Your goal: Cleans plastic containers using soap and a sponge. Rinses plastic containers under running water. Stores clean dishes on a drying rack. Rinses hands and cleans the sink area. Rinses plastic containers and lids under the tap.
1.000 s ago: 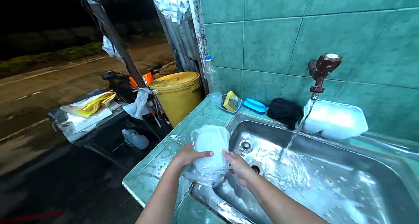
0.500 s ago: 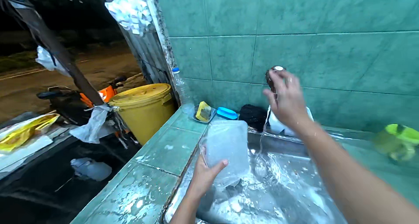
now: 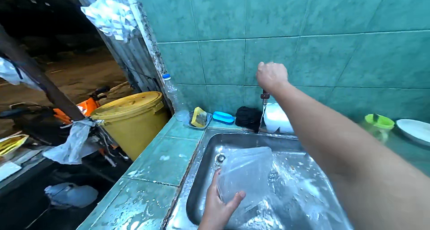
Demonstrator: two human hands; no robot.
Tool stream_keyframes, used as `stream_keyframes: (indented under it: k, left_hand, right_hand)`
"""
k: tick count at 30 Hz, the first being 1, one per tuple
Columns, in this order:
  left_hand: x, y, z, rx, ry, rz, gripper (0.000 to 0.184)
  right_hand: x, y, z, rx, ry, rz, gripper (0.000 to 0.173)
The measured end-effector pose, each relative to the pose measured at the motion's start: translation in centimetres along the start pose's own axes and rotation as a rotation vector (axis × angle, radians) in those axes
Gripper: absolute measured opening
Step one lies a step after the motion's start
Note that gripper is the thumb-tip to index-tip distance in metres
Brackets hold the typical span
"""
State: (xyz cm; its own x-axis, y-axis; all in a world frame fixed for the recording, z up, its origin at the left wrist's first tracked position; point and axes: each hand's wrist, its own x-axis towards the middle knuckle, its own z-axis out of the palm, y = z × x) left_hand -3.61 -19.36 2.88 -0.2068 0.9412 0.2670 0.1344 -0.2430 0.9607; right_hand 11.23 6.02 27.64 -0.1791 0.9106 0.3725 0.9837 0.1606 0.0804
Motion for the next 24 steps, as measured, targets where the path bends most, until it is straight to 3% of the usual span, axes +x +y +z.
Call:
stream_keyframes:
  k: [3,5,7,9,10,11,13,15,17,21,24]
  left_hand:
    - [-0.7,0.1,-0.6,0.017,-0.024,0.067,0.087]
    - [-0.3,0.4,-1.4,0.021,-0.041,0.09,0.087]
    - [0.5,0.7,-2.6,0.04,-0.044,0.09,0.092]
    - [1.7,0.8,-3.5,0.068,-0.021,0.178,0.093]
    - [2.4,1.0,-3.7,0.093,-0.02,0.223,0.094]
    - [3.0,1.5,-3.8,0.116,-0.037,0.258,0.095]
    - [4.1,2.5,-2.9,0.144,-0.135,0.323,0.092]
    - [4.8,2.9,-0.6,0.175,-0.272,0.39,0.088]
    - [4.8,3.4,1.8,0.177,-0.413,0.43,0.089]
    - [3.2,4.2,5.3,0.124,-0.556,0.48,0.09]
    - [2.4,4.6,7.0,0.027,-0.591,0.416,0.085]
  right_hand:
    - [-0.5,-0.8,-0.7,0.067,-0.059,0.099,0.032]
    - [-1.1,0.0,-0.4,0.302,-0.001,0.133,0.05]
    - [-3.7,1.3,1.3,0.719,0.099,0.102,0.071]
    - [-10.1,1.8,3.7,1.076,0.217,0.067,0.068]
    - [-14.3,1.4,4.7,1.275,0.183,0.092,0.063]
    - [-18.6,0.8,5.7,1.464,0.078,0.152,0.062]
    - [-25.0,-0.9,8.3,1.806,-0.11,0.326,0.076]
    - [-28.3,-2.3,9.4,2.027,-0.048,0.55,0.073]
    - [-29.6,-1.4,9.7,2.097,0.136,0.645,0.072]
    - [-32.6,2.2,9.2,1.901,0.376,0.424,0.084]
    - [-35.0,4.1,7.7,1.732,0.416,0.354,0.092]
